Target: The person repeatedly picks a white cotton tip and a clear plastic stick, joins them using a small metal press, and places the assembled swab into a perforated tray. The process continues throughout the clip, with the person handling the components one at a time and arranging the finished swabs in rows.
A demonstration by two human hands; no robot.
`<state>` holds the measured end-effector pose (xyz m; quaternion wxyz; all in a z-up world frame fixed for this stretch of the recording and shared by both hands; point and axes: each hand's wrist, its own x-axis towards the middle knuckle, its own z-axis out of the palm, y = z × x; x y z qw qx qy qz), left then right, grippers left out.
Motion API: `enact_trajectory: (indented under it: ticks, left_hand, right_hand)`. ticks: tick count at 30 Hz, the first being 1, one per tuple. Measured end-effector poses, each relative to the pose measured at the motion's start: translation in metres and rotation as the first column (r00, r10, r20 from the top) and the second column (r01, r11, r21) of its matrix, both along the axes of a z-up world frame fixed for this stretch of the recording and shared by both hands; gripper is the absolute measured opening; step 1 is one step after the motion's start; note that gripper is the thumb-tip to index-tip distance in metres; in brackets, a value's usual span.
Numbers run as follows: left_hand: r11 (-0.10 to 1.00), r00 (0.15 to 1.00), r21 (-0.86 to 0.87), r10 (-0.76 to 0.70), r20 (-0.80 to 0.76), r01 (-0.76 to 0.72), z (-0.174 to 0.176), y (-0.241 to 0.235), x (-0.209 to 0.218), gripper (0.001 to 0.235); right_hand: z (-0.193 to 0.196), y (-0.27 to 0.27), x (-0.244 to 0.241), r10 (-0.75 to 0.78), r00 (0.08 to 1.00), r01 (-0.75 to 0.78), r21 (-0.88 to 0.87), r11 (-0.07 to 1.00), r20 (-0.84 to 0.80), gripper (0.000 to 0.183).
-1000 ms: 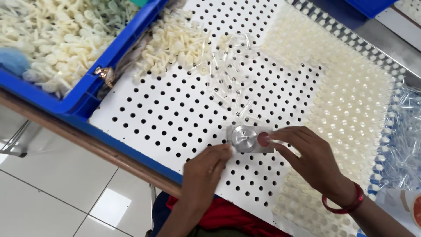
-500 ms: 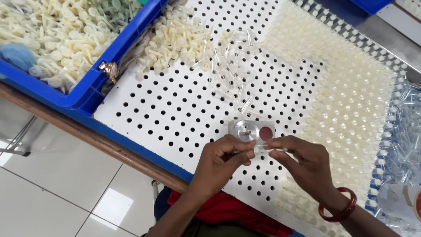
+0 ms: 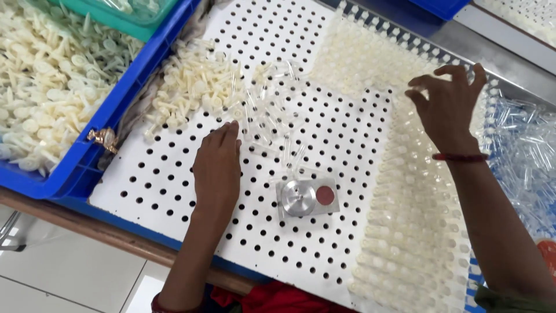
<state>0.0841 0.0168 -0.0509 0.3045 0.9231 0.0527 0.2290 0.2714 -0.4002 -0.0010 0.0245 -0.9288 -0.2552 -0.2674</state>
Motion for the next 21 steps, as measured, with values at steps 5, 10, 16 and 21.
enact_trajectory:
  ticks: [5, 10, 16, 21]
  left_hand:
    - [0.983, 1.0, 0.182, 0.003, 0.018, -0.007, -0.02, 0.006, 0.027, 0.034]
    - [0.963, 0.999, 0.269, -0.015, 0.044, 0.002, -0.021, 0.011, 0.034, 0.03]
    - [0.982, 0.996, 0.185, 0.06, -0.059, -0.048, -0.001, 0.007, 0.051, 0.03]
    - [0.99, 0.999, 0.144, 0.002, 0.039, -0.008, -0.006, 0.011, 0.052, 0.028]
  right_hand:
    - [-0.002, 0.007, 0.036, -0.09, 0.991, 0.068, -0.203, 0.977, -0.102, 0.017]
    - [0.011, 0.096, -0.005, 0.14, 0.982, -0.157, -0.135, 0.978, -0.13, 0.043]
    - [0.01, 0.196, -0.051, 0.423, 0.72, -0.421, 0.139, 0.896, -0.55, 0.026]
    - [0.036, 0.184, -0.092, 0.28, 0.746, -0.128, 0.283, 0.951, -0.604, 0.035]
